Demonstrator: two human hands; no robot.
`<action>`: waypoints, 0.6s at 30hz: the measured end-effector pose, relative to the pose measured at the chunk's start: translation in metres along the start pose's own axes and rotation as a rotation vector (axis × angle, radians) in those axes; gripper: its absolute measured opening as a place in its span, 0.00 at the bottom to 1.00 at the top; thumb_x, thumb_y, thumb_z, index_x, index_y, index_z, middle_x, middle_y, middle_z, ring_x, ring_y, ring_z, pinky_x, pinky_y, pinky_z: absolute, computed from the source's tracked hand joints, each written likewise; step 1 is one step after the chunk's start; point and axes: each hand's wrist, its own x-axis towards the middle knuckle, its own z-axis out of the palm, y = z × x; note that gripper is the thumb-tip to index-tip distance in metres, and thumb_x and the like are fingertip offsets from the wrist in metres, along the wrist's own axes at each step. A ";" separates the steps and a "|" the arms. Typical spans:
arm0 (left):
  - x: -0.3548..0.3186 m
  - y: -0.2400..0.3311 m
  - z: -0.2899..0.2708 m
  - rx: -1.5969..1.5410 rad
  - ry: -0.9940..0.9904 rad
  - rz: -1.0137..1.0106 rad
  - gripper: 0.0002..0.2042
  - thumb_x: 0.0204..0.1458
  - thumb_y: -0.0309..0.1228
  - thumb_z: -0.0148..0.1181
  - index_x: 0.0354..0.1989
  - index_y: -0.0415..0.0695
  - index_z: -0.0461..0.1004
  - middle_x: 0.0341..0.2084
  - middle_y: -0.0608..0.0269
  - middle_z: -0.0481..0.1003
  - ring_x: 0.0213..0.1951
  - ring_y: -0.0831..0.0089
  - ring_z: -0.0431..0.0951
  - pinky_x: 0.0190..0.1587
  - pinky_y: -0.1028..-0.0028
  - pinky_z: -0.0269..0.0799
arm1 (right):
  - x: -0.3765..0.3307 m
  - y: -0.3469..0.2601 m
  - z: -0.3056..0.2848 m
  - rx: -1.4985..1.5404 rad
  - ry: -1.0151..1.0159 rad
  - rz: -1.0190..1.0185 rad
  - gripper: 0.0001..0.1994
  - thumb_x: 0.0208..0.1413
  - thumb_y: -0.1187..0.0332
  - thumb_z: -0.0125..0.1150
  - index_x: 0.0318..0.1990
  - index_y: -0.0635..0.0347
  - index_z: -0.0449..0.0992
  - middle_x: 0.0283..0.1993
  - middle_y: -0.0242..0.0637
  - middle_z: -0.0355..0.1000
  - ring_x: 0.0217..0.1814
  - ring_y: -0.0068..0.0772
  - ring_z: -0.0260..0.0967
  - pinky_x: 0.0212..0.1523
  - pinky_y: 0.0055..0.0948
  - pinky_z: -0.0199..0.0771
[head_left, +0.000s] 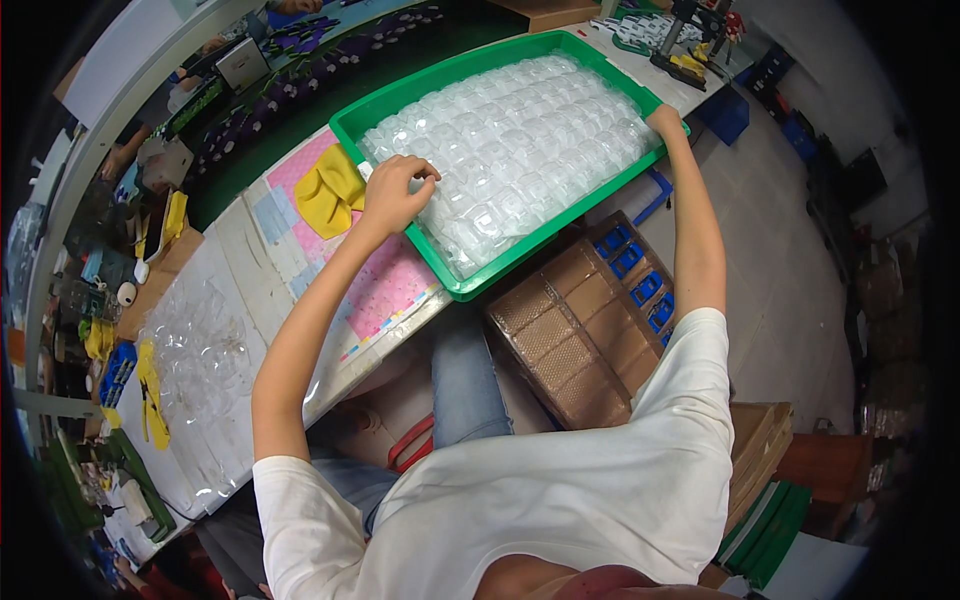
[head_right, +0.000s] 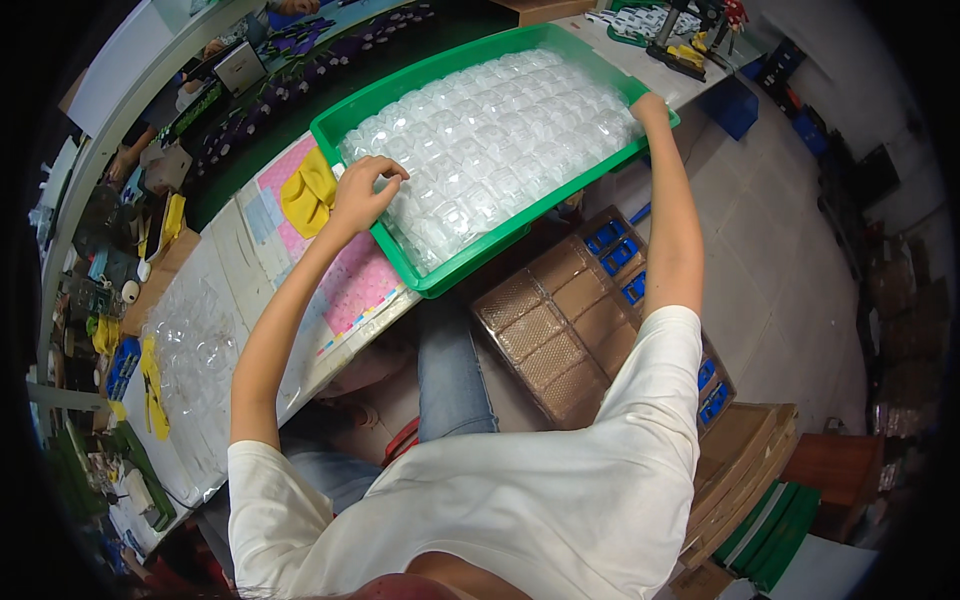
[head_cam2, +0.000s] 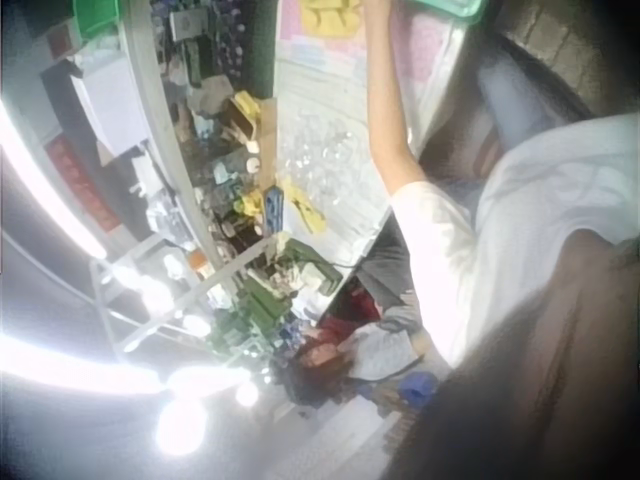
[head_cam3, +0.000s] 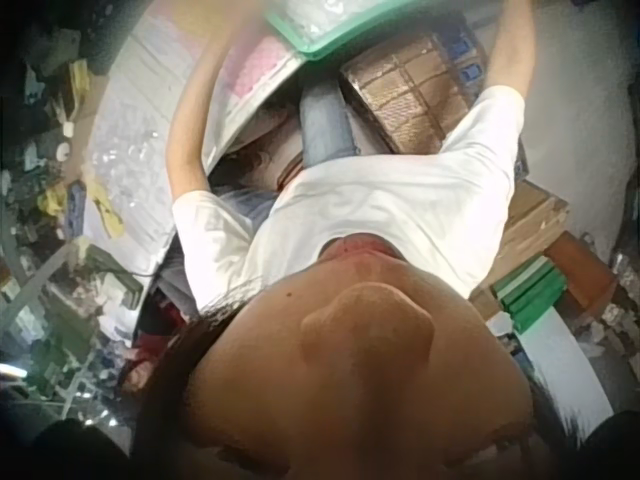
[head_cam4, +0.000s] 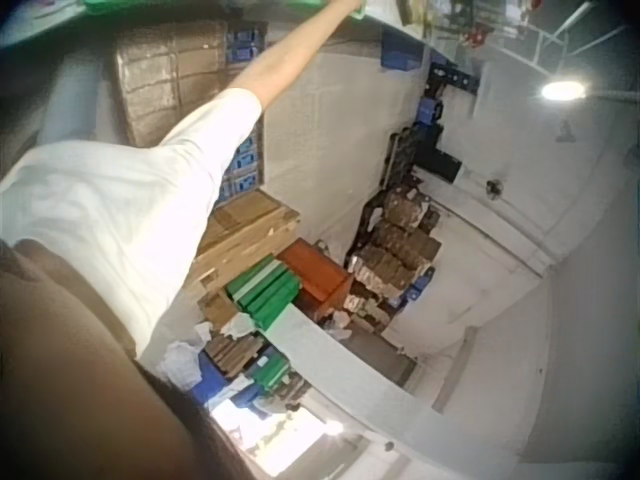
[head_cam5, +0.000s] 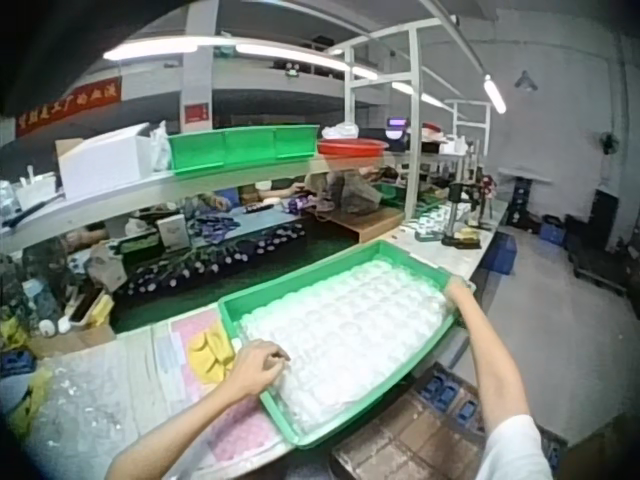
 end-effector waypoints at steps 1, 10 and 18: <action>-0.002 -0.002 -0.003 0.010 0.003 -0.010 0.08 0.39 0.33 0.50 0.22 0.43 0.73 0.21 0.61 0.72 0.29 0.63 0.70 0.35 0.67 0.63 | -0.004 -0.008 -0.004 -0.042 -0.039 -0.050 0.17 0.43 0.67 0.51 0.41 0.65 0.73 0.47 0.51 0.67 0.49 0.47 0.65 0.47 0.36 0.66; -0.002 -0.002 -0.002 0.010 0.012 -0.009 0.08 0.39 0.33 0.49 0.22 0.44 0.73 0.21 0.61 0.72 0.29 0.64 0.70 0.35 0.68 0.64 | -0.010 -0.002 -0.012 -0.098 -0.090 -0.149 0.17 0.41 0.66 0.51 0.38 0.66 0.74 0.43 0.52 0.68 0.46 0.47 0.67 0.44 0.35 0.67; -0.004 -0.002 -0.006 0.035 -0.042 -0.033 0.08 0.41 0.32 0.49 0.24 0.43 0.73 0.23 0.61 0.73 0.31 0.64 0.70 0.38 0.69 0.64 | -0.025 -0.012 0.002 -0.154 -0.026 -0.048 0.17 0.42 0.68 0.52 0.42 0.61 0.72 0.47 0.45 0.68 0.49 0.44 0.66 0.47 0.38 0.66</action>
